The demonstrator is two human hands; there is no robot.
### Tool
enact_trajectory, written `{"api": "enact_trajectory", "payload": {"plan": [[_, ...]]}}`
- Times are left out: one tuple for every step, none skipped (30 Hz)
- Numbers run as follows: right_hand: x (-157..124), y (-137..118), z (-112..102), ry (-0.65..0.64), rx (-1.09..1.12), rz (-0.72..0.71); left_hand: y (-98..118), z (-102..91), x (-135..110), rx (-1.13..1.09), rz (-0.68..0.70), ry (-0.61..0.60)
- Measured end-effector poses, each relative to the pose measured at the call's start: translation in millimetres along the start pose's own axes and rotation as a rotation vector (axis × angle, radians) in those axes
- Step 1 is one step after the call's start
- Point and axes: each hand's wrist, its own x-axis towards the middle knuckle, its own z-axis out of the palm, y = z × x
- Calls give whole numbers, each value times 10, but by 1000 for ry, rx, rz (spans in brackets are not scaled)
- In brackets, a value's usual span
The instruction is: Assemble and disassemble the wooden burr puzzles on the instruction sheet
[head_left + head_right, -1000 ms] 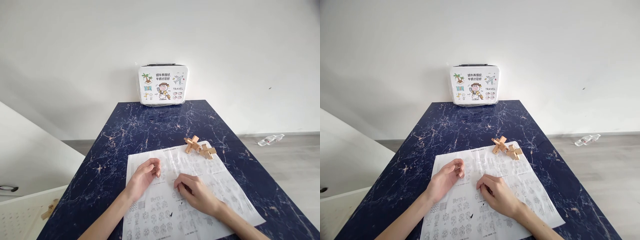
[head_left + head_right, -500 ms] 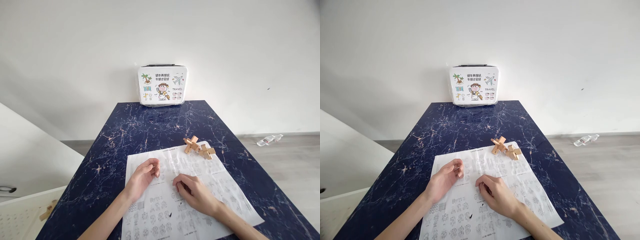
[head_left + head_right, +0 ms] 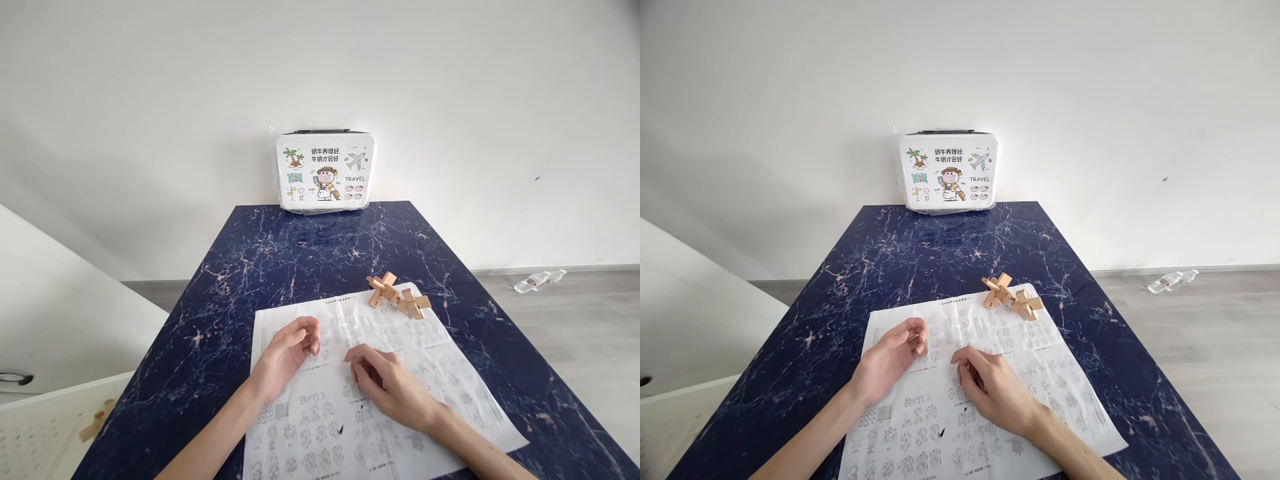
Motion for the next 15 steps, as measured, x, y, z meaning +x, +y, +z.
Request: {"api": "enact_trajectory", "payload": {"plan": [[0, 1, 0, -1, -1, 0, 2, 2, 1, 2, -2, 0], [0, 3, -1, -3, -4, 1, 3, 4, 3, 3, -2, 1], [0, 5, -2, -6, -8, 3, 5, 6, 5, 3, -2, 1], [0, 5, -5, -7, -12, 5, 6, 6, 7, 3, -2, 3], [0, 5, -8, -8, -13, 6, 7, 6, 9, 4, -3, 3], [0, 2, -11, -6, -12, 6, 7, 5, 10, 5, -3, 4], [0, -1, -14, -2, -12, 4, 7, 5, 10, 7, -3, 4], [1, -6, -17, 3, -10, -1, 8, 4, 10, 9, -4, 3], [2, -10, -18, 9, -8, -5, 9, 5, 9, 11, -5, 1], [4, -14, -17, 15, -4, -8, 10, 6, 7, 12, -5, 0], [6, -18, -16, 21, 3, -8, 11, 8, 7, 13, -3, -1], [11, -20, -13, 29, 13, -6, 11, 10, 6, 13, -1, -1], [17, -22, -12, 36, 36, 0, 12, 12, 7, 12, 0, -1], [25, -23, -12, 42, 73, 15, 12, 14, 8, 10, 3, -1], [36, -25, -18, 52, 128, 37, 11, 14, 9, 8, 6, -1]]}}
